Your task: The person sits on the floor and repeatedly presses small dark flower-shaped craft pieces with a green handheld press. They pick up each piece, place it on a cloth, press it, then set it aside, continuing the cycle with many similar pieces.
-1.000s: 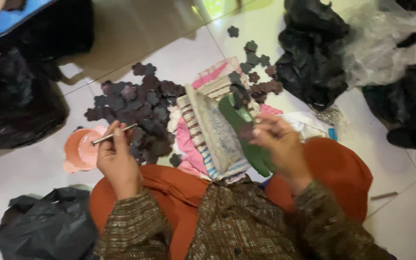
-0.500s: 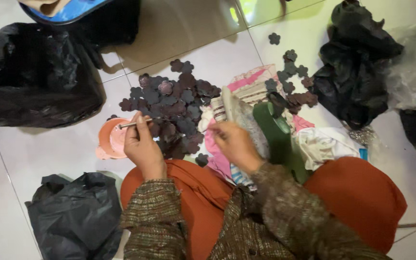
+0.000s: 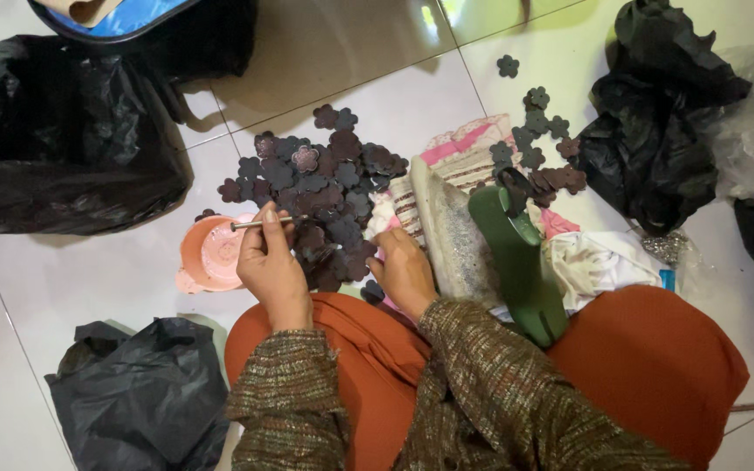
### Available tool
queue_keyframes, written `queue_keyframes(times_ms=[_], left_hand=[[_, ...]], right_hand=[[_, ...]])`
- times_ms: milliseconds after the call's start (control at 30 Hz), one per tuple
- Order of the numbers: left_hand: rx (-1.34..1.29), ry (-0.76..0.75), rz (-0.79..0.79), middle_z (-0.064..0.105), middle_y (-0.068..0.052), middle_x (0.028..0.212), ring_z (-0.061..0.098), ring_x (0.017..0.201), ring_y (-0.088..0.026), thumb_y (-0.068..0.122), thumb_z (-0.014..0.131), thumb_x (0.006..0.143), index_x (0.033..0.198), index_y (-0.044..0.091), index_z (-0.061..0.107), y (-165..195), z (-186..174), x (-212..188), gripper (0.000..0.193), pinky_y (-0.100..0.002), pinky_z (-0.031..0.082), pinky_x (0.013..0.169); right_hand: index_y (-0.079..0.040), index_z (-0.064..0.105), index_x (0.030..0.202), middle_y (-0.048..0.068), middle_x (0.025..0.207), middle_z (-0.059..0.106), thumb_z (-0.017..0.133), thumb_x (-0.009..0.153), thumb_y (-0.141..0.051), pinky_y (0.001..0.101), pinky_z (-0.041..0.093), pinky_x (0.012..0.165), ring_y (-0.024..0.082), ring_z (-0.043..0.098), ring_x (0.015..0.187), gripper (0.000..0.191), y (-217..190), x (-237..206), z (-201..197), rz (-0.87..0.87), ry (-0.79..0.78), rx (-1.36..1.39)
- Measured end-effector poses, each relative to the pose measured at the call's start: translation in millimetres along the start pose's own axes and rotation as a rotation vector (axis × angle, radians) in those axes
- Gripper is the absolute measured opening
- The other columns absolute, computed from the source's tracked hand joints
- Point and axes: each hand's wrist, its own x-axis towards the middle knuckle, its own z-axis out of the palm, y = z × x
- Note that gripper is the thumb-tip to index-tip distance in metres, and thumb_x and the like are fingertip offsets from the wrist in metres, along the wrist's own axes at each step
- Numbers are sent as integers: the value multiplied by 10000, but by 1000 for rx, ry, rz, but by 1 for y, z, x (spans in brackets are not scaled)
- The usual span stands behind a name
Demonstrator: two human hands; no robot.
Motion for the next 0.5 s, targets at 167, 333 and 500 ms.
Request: queue_keyframes(times_ms=[167, 333, 500], left_hand=[[8, -46, 39, 735, -40, 1038, 678, 916, -89, 195, 611, 1054, 1225, -9, 709, -5, -2, 2, 284, -234, 574, 847], [0, -162, 47, 720, -33, 1065, 675, 963, -88, 141, 648, 1031, 1251, -15, 685, -7, -4, 2, 272, -232, 569, 872], [88, -290, 36, 720, -30, 1030, 672, 898, -79, 145, 663, 1032, 1256, -12, 689, -1, 1, -4, 275, -239, 569, 816]], right_hand=[[-31, 694, 954, 153, 924, 711, 796, 808, -89, 377, 555, 768, 290, 706, 867, 188, -8, 1, -11, 218, -106, 149], [-68, 722, 1053, 116, 990, 781, 714, 882, -84, 289, 622, 735, 151, 758, 874, 173, -8, -1, -79, 410, -157, 416], [-11, 723, 1034, 148, 971, 743, 677, 891, -27, 338, 593, 714, 223, 749, 828, 151, 13, -16, -154, 261, -158, 121]])
